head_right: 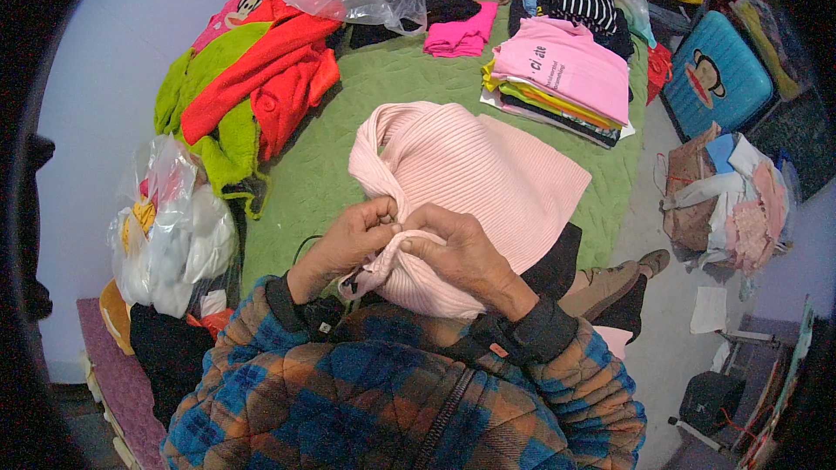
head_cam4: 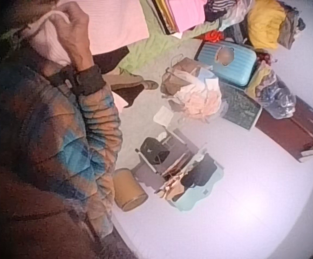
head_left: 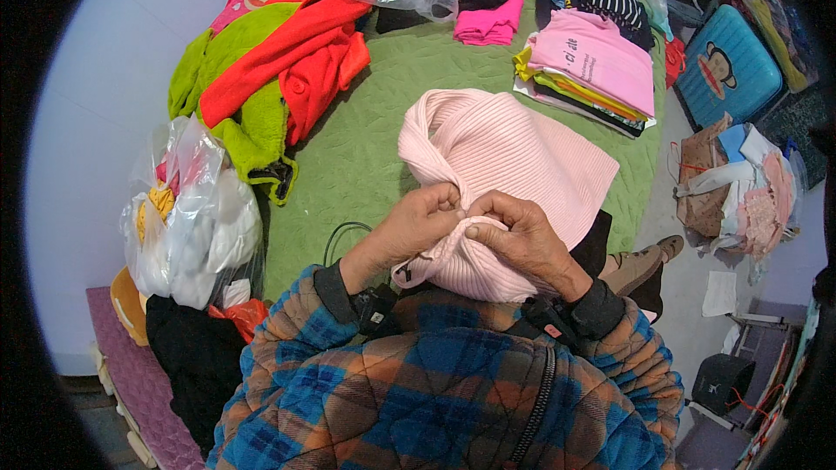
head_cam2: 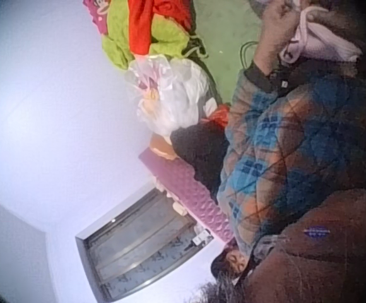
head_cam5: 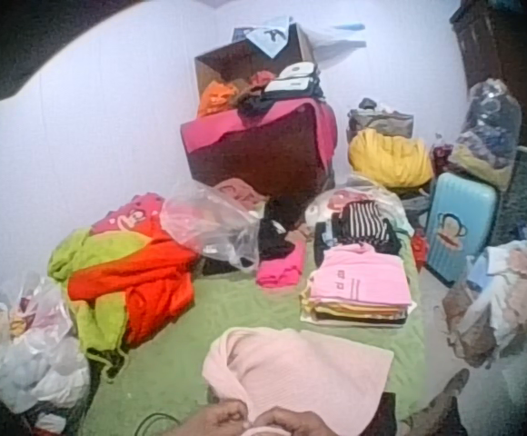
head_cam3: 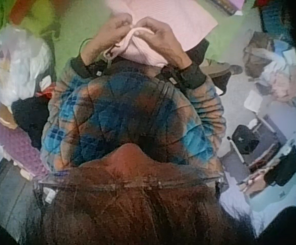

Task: The person folds a pink t-shirt, a pink lace garment, and a pink ribbed sweater on a green mat. They smooth and align each item, then place them into a neat stack.

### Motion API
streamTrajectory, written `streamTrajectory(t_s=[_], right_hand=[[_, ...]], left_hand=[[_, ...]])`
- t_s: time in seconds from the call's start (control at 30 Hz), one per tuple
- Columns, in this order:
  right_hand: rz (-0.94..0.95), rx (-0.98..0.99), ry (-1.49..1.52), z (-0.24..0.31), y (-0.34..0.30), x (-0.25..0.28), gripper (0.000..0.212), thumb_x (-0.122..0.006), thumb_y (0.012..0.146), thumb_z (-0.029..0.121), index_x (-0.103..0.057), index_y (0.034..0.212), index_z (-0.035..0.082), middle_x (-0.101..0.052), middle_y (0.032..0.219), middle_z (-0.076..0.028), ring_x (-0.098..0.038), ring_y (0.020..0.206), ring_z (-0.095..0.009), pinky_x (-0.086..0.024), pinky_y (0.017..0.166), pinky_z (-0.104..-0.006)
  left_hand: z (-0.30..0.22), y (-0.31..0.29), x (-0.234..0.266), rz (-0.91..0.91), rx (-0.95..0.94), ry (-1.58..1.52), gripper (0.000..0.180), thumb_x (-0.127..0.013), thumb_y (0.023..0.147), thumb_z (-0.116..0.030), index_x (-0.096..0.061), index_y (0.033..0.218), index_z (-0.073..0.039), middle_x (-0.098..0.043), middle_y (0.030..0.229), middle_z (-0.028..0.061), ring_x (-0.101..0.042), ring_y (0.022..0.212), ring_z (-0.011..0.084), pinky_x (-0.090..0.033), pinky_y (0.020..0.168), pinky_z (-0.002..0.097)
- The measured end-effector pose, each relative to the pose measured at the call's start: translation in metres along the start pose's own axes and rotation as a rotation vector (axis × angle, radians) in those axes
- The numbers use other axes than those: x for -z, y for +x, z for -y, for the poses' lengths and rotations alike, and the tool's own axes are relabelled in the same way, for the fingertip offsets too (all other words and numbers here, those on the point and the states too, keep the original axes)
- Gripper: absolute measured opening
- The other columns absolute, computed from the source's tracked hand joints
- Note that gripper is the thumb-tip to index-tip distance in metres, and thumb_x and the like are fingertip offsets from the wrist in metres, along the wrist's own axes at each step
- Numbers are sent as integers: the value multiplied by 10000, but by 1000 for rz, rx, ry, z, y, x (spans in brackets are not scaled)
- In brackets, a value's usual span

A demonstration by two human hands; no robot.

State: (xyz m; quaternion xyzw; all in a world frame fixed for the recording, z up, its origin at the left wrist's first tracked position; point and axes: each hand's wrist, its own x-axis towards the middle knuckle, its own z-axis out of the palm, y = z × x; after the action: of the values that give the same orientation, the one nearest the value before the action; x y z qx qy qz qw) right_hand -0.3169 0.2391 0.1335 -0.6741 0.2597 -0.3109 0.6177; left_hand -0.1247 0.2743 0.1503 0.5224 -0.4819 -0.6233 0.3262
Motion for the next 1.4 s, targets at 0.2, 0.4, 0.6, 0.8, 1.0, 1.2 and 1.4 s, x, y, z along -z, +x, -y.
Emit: streamTrajectory(t_s=[0.2, 0.4, 0.6, 0.8, 1.0, 1.2, 1.4], right_hand=[[0, -3, -59, 3, 0, 1, 136, -644, 820, 104, -593, 901, 8, -612, 790, -65, -575, 757, -127, -465, 696, -263], [-1, 48, -88, 3, 2, 1, 142, -648, 818, 110, -580, 878, 1, -589, 752, -76, -553, 718, -126, -458, 668, -269], [26, 54, -116, 3, 1, 1, 149, -661, 808, 118, -583, 872, 7, -580, 724, -84, -543, 677, -124, -456, 636, -271], [25, 47, -142, 3, 2, -1, 139, -662, 802, 109, -595, 872, 9, -596, 704, -76, -558, 653, -127, -460, 602, -273], [20, 28, -162, 3, 2, 0, 170, -659, 795, 113, -600, 899, -8, -624, 738, -112, -592, 674, -164, -471, 627, -288], [22, 57, -170, -5, -9, 15, 242, -652, 793, 138, -596, 980, -7, -638, 795, -173, -638, 742, -235, -486, 690, -325], [21, -115, -285, -17, -44, 38, 314, -683, 769, 155, -598, 1017, -17, -650, 842, -179, -638, 752, -231, -485, 692, -328]], left_hand=[[-4, -3, 2, -10, -62, 138, 108, -594, 808, -100, -542, 851, -16, -477, 709, -65, -412, 609, 18, -353, 503, 197], [-11, -7, 7, -26, -87, 386, 80, -554, 759, -67, -550, 808, -4, -438, 612, -20, -415, 595, 57, -376, 515, 231], [-11, -5, 8, -7, -224, 455, 118, -523, 749, -84, -535, 822, 9, -439, 615, 54, -439, 606, 108, -399, 547, 274], [-15, -7, 11, 54, -241, 480, 189, -602, 748, -141, -506, 825, 3, -458, 662, 77, -450, 635, 144, -402, 590, 295], [-12, -3, 7, 62, -334, 645, 342, -737, 691, -191, -497, 850, -7, -447, 668, 101, -448, 630, 161, -398, 586, 308], [-17, -5, 18, -102, -339, 682, 322, -750, 701, -154, -544, 903, -11, -511, 752, 44, -475, 701, 146, -409, 651, 291], [-45, -13, 39, -227, -514, 786, 361, -709, 715, -80, -567, 1031, 23, -602, 921, 107, -586, 877, 205, -446, 785, 303]])
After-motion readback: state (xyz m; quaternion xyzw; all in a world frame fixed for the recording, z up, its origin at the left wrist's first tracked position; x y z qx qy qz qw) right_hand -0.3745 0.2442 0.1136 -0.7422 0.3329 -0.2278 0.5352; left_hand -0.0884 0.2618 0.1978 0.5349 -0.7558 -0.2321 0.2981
